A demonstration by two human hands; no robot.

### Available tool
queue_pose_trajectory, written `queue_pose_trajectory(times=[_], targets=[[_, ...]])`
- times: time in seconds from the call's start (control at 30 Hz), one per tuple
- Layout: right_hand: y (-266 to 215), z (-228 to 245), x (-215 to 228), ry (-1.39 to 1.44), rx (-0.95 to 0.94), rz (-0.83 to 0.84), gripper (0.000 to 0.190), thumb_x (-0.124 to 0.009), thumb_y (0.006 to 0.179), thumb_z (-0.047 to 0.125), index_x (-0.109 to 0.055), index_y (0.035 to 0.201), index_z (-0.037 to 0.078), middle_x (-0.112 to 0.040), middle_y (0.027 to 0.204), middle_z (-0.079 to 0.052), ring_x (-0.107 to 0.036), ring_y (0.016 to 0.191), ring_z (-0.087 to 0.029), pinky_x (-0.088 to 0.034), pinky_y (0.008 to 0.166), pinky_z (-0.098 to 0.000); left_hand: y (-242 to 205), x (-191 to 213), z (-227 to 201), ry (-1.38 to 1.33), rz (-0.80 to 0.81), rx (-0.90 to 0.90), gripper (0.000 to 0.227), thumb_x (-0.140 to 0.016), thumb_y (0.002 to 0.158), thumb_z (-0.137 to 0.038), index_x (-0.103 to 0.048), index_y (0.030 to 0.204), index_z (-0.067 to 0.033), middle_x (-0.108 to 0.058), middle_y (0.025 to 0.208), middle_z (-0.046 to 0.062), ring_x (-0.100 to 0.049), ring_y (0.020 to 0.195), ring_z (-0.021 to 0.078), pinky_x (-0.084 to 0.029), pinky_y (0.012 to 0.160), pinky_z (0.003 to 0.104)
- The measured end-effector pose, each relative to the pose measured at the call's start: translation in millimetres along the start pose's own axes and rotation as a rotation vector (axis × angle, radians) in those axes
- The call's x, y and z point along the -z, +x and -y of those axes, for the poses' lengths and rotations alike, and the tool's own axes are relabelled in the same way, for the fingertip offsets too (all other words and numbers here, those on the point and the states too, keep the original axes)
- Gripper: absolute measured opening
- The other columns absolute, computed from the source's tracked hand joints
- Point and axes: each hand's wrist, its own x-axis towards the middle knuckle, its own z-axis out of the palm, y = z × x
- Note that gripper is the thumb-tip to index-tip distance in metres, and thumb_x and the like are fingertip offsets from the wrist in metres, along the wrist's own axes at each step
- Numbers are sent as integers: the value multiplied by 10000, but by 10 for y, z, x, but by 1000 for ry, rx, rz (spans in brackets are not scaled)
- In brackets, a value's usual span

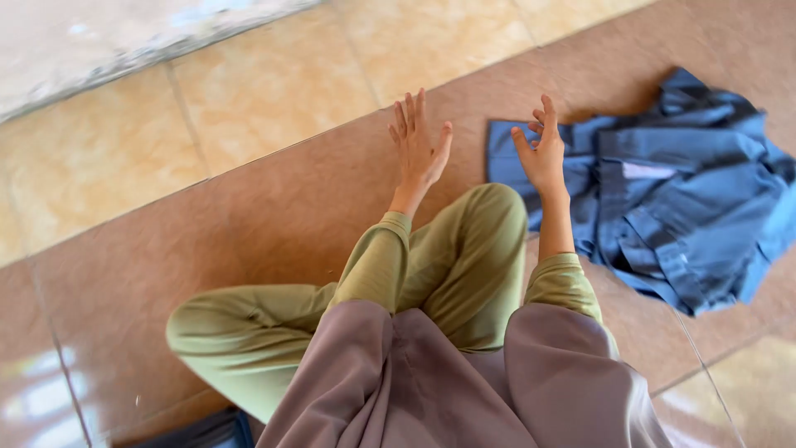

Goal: Folding blue trousers into neat rectangles while sitting on the floor.

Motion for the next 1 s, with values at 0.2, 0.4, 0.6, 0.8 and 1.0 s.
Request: queue_pose_trajectory(times=[0.2, 0.4, 0.6, 0.8, 1.0], targets=[[-320, -579, 631, -20, -144, -165, 733, -709, 1040, 188, -249, 1608, 138, -536, 1433, -303, -611, 1256, -455, -560, 930, -528, -201, -829, -705, -102, 190, -66, 790, -536, 993, -504, -235, 1664, -217, -291, 1675, 214, -184, 1575, 465, -182, 1199, 733], [-590, -1379, 800, -89, -194, -348, 772, -770, 972, 238, -321, 1596, 173, -535, 1388, -343, -627, 1179, -531, -548, 915, -624, -407, -1373, -1214, -154, 344, -164, 784, -534, 1006, -468, -225, 1664, -175, -289, 1660, 257, -161, 1570, 481, -152, 1201, 739], [-988, -2101, 803, -104, -614, -389, 990, -830, 925, 302, -182, 1672, 261, -29, 1617, -364, -492, 1335, -595, -518, 998, -675, -721, -1727, -1479, -282, 469, -191, 752, -529, 1027, -432, -221, 1667, -183, -273, 1661, 271, -150, 1559, 501, -140, 1186, 754], [-1489, -3289, 131, -189, -887, -390, 1228, -866, 783, 477, -91, 1653, 88, -196, 1606, -340, -557, 1297, -536, -549, 974, -602, -925, -1798, -1463, -486, 785, -50, 682, -460, 1094, -480, -203, 1657, -195, -225, 1663, 284, -191, 1527, 511, -179, 1211, 701], [-1453, -3130, 80, -288, -864, -492, 274, -706, 902, 269, -697, 1159, 175, -705, 1039, -80, -741, 963, -299, -589, 852, -429, -1095, -1903, -1150, -586, 996, 253, 717, -440, 1056, -616, -298, 1629, -210, -301, 1646, 231, -269, 1512, 436, -240, 1250, 557]])
